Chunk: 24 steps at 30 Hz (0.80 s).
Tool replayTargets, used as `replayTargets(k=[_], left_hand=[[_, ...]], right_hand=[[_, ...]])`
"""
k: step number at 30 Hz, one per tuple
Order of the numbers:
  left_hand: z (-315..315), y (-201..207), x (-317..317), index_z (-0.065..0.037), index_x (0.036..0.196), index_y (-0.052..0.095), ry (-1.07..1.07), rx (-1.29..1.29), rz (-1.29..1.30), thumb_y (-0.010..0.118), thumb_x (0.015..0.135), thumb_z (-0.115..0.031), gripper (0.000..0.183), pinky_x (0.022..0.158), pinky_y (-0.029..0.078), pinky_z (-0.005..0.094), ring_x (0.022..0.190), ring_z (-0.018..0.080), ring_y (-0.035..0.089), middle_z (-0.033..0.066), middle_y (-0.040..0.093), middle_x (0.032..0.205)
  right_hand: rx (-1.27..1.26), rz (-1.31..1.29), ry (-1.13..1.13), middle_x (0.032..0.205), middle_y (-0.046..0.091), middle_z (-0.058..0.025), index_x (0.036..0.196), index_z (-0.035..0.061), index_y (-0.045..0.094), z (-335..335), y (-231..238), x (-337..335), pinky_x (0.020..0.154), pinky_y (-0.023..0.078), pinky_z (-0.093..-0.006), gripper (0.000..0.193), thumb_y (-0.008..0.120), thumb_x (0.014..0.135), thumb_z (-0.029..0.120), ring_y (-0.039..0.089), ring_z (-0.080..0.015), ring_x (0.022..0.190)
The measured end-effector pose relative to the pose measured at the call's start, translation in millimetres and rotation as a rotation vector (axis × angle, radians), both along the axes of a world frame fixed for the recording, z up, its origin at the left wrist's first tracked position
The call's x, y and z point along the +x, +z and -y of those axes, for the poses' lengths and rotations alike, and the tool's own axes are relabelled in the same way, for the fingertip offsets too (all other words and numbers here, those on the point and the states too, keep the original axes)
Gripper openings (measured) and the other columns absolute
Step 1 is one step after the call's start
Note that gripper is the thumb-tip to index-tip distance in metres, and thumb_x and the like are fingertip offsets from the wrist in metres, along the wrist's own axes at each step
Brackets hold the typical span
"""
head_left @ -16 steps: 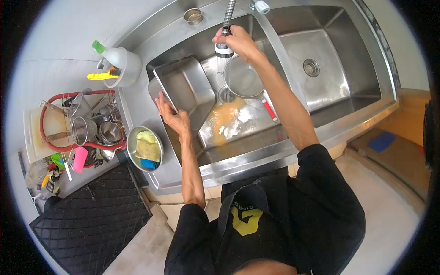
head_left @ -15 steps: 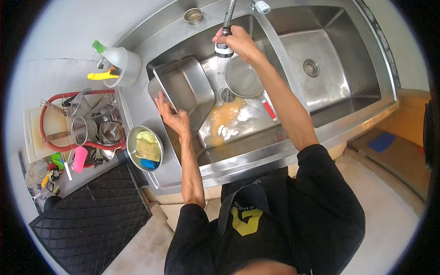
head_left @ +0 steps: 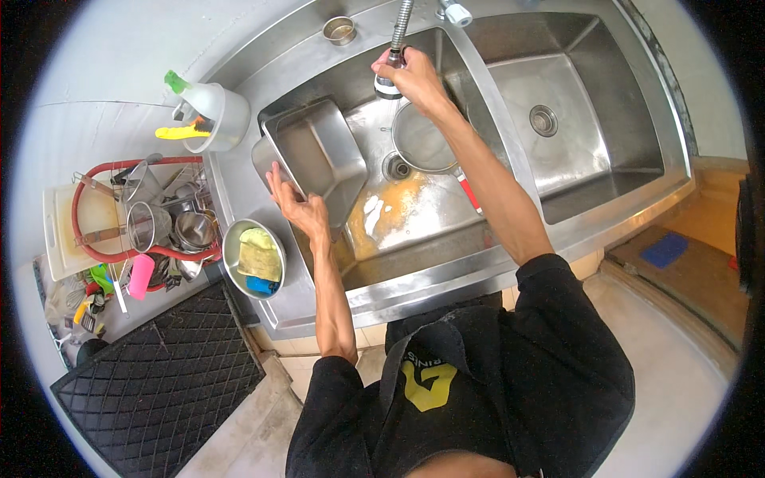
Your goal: The person carries a metal container of liquid through a kitchen to a sink, pours the liquid down the drain, and then washes the metal container and a mesh strainer with a sponge and running water.
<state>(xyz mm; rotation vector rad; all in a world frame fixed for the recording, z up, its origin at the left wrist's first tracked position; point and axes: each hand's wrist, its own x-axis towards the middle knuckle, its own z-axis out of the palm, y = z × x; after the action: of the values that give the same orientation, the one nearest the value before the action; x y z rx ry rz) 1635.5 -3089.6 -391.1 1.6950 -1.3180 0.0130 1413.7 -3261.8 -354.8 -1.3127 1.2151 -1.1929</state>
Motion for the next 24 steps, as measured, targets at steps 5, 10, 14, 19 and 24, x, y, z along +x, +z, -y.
replayTargets(k=[5, 10, 14, 19, 24], left_hand=[[-3.5, 1.7, 1.0, -0.002, 0.065, 0.037, 0.008, 0.004, -0.022, 0.046, 0.06, 0.011, 0.016, 0.108, 0.01, 0.0593, 0.134, 0.0391, 0.029, 0.0137, 0.048, 0.136], [-5.8, 3.7, 0.5, -0.002, 0.065, 0.037, 0.015, 0.017, -0.027, 0.046, 0.06, 0.012, 0.017, 0.108, 0.01, 0.0586, 0.134, 0.039, 0.029, 0.0136, 0.047, 0.136], [-6.0, 5.2, -1.3, -0.002, 0.065, 0.038, 0.014, 0.016, -0.009, 0.045, 0.059, 0.012, 0.016, 0.108, 0.011, 0.058, 0.134, 0.0387, 0.029, 0.0133, 0.047, 0.136], [-5.8, 4.9, -0.9, -0.002, 0.065, 0.037, 0.016, 0.018, 0.01, 0.045, 0.059, 0.012, 0.017, 0.108, 0.012, 0.0584, 0.134, 0.0388, 0.029, 0.0135, 0.047, 0.136], [-5.7, 4.6, -0.7, -0.003, 0.064, 0.037, 0.032, 0.032, 0.016, 0.045, 0.058, 0.012, 0.017, 0.108, 0.012, 0.0587, 0.134, 0.039, 0.029, 0.0137, 0.047, 0.136]], right_hand=[[0.061, -0.09, 0.038, 0.076, 0.062, -0.0035, 0.085, 0.002, 0.063, -0.8, 7.8, -5.5, 0.066, 0.044, -0.0268, 0.018, 0.068, 0.077, 0.018, 0.056, -0.0106, 0.071], [0.03, -0.201, 0.016, 0.077, 0.064, -0.0054, 0.086, 0.0032, 0.064, -3.1, 11.4, -6.2, 0.069, 0.045, -0.0295, 0.018, 0.067, 0.077, 0.019, 0.058, -0.014, 0.074], [-0.027, -0.202, -0.025, 0.082, 0.066, -0.0101, 0.085, 0.0037, 0.064, -2.9, 7.9, -4.3, 0.074, 0.047, -0.0335, 0.019, 0.067, 0.075, 0.02, 0.062, -0.0206, 0.08], [0.009, -0.073, -0.02, 0.083, 0.067, -0.0125, 0.082, 0.0035, 0.065, -0.5, 4.6, -1.8, 0.077, 0.047, -0.0362, 0.019, 0.067, 0.073, 0.02, 0.064, -0.0258, 0.081], [0.041, -0.162, 0.019, 0.079, 0.064, -0.0064, 0.087, 0.0022, 0.064, -2.6, 10.2, -5.0, 0.069, 0.046, -0.0292, 0.022, 0.069, 0.075, 0.02, 0.059, -0.0139, 0.075]])
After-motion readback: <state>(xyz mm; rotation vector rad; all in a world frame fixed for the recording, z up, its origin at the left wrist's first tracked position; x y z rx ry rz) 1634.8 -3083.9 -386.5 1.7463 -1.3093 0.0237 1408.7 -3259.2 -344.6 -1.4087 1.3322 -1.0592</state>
